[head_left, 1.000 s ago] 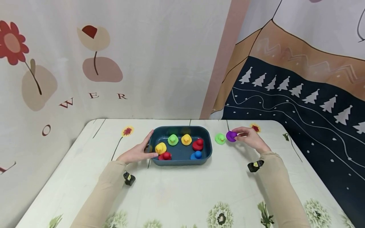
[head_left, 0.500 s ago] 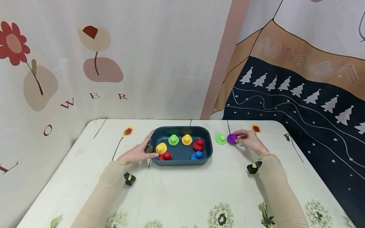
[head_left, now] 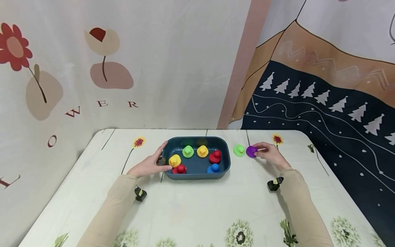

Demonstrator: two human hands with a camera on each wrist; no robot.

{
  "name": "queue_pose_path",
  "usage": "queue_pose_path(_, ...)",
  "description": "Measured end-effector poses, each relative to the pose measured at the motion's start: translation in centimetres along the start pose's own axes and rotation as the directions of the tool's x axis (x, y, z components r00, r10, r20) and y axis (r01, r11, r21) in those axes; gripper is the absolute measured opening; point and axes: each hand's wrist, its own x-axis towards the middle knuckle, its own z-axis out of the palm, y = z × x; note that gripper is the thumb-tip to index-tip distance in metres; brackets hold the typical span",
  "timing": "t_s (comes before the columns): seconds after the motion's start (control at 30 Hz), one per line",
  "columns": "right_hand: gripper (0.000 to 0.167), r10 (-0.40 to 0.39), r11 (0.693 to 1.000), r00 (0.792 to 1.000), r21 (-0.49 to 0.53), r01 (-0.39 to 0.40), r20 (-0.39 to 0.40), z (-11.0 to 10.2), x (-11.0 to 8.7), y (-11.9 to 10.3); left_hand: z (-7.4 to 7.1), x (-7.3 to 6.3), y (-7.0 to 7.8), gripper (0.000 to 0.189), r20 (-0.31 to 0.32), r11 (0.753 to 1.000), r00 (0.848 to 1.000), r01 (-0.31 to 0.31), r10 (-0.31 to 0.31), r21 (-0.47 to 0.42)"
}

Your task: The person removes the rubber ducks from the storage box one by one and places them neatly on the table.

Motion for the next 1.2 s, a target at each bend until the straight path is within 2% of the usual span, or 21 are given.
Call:
queue_pose_path(0.3, 0.044, 0.004, 1.000, 1.000, -0.005, -0.004, -0.004, -0.4, -0.8, -0.4, -0.1, -0.1, 0.2, 0.102, -0.002, 0.999, 1.000, -0.012, 0.012, 0.036)
queue_pose_path(0.53, 0.046, -0.079, 0.997, 0.997, 0.003, 0.079, -0.022, -0.4, -1.4, -1.7, -0.2, 0.0, -0.1, 0.103, -0.019, 0.998, 1.000, -0.021, 0.023, 0.057)
queue_pose_path(0.73, 0.040, -0.127, 0.992, 0.991, -0.006, 0.127, -0.030, 0.6, -1.3, -3.0, -0.3, 0.1, 0.0, 0.103, -0.015, 0.997, 0.999, -0.033, 0.034, 0.071)
queue_pose_path(0.87, 0.037, -0.156, 0.988, 0.988, 0.000, 0.156, -0.022, 1.4, -1.3, -3.7, -0.4, 0.1, -0.2, 0.104, -0.014, 0.993, 0.999, -0.029, 0.030, 0.113)
queue_pose_path(1.2, 0.033, -0.214, 0.976, 0.977, 0.033, 0.214, 0.001, 3.6, -1.4, -4.6, -0.3, 0.3, -0.4, 0.103, -0.028, 0.984, 0.998, -0.055, 0.061, 0.168)
